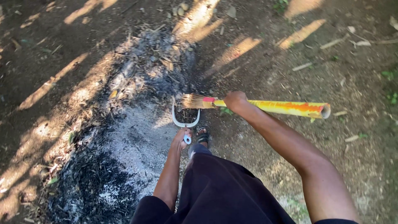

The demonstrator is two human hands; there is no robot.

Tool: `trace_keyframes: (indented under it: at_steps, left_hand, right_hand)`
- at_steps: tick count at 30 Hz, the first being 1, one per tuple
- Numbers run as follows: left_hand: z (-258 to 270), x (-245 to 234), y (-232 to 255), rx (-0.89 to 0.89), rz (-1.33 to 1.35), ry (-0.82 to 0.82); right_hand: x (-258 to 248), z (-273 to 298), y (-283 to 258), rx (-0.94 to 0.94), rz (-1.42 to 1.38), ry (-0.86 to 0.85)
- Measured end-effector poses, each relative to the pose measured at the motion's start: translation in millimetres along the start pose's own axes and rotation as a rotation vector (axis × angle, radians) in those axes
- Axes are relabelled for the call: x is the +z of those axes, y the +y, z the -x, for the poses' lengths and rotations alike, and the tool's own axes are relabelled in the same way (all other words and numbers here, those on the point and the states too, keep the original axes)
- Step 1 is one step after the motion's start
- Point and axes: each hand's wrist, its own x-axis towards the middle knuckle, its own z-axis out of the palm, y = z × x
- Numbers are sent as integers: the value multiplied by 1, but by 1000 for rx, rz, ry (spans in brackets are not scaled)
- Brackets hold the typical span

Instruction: Sweeping ash and outdoor debris into a dustpan.

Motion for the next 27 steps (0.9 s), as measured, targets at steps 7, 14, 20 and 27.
trace_keyframes:
  at_steps: [7, 14, 20, 27]
  left_hand:
    - [10, 36, -81, -100, 20, -104]
    - [19, 97, -169, -235, 68, -257]
    - [22, 177, -236, -263, -272, -246]
    - [-46, 258, -310, -497, -381, -311]
  right_hand:
    - [60, 120, 50, 84, -21, 56]
    - [102, 263, 109, 251, -23, 68]
    - [122, 363, 155, 460, -184, 8]
    - [185, 417, 228, 727, -440, 47]
